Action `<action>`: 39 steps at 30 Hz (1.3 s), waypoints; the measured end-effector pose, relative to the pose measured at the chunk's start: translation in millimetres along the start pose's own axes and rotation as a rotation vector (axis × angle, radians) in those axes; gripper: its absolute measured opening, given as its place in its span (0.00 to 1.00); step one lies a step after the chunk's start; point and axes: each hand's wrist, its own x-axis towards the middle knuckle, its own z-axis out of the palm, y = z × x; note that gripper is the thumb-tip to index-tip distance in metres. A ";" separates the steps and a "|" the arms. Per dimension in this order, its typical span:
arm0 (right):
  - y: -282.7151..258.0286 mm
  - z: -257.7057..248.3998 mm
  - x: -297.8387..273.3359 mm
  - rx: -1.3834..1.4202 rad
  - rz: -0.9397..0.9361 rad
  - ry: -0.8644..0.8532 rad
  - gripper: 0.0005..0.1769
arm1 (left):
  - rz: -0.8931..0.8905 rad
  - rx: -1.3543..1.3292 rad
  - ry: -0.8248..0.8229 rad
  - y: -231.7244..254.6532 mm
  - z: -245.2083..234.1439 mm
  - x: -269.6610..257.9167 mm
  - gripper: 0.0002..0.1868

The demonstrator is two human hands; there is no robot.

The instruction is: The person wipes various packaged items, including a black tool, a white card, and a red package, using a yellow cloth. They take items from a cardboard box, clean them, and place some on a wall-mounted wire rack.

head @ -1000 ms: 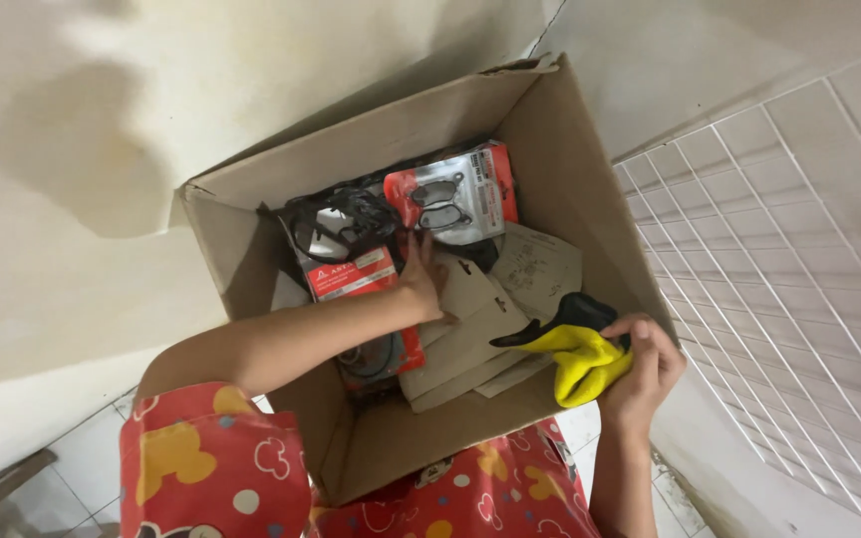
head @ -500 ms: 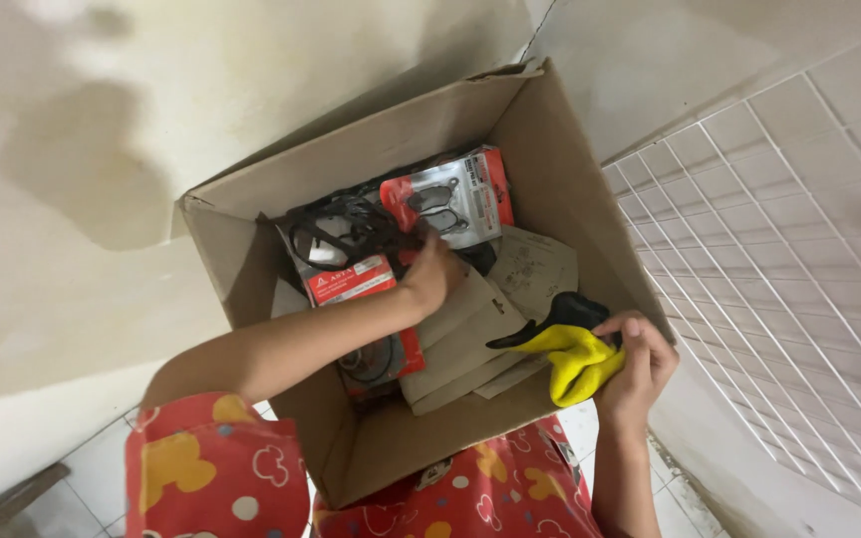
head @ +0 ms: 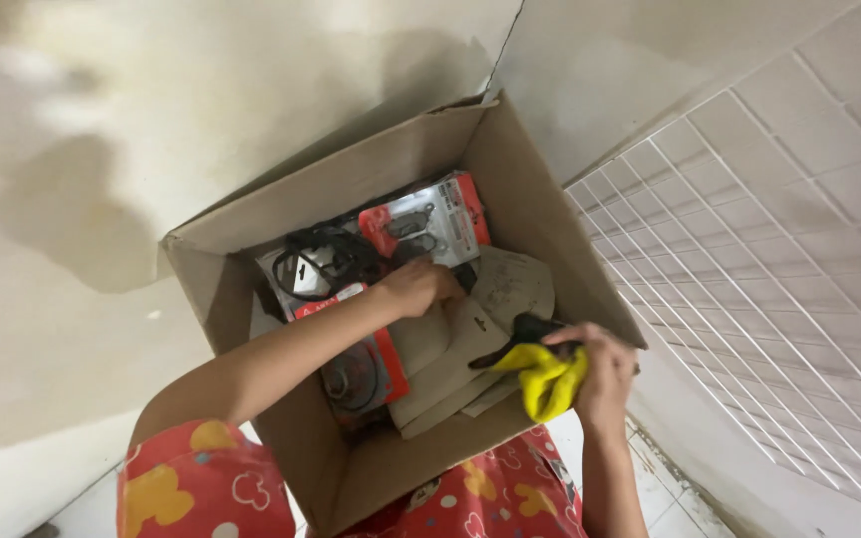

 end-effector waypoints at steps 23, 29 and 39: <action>4.7 1.4 7.8 -0.120 0.164 -0.277 0.25 | -0.077 -0.183 -0.164 49.3 -84.6 -39.1 0.09; -33.2 14.9 13.0 -0.170 0.137 -0.407 0.18 | -0.131 -0.202 -0.017 154.3 -232.5 -101.2 0.01; -55.9 59.4 1.8 -0.184 0.165 -0.774 0.36 | -0.033 -0.584 0.424 212.9 -257.8 -135.5 0.05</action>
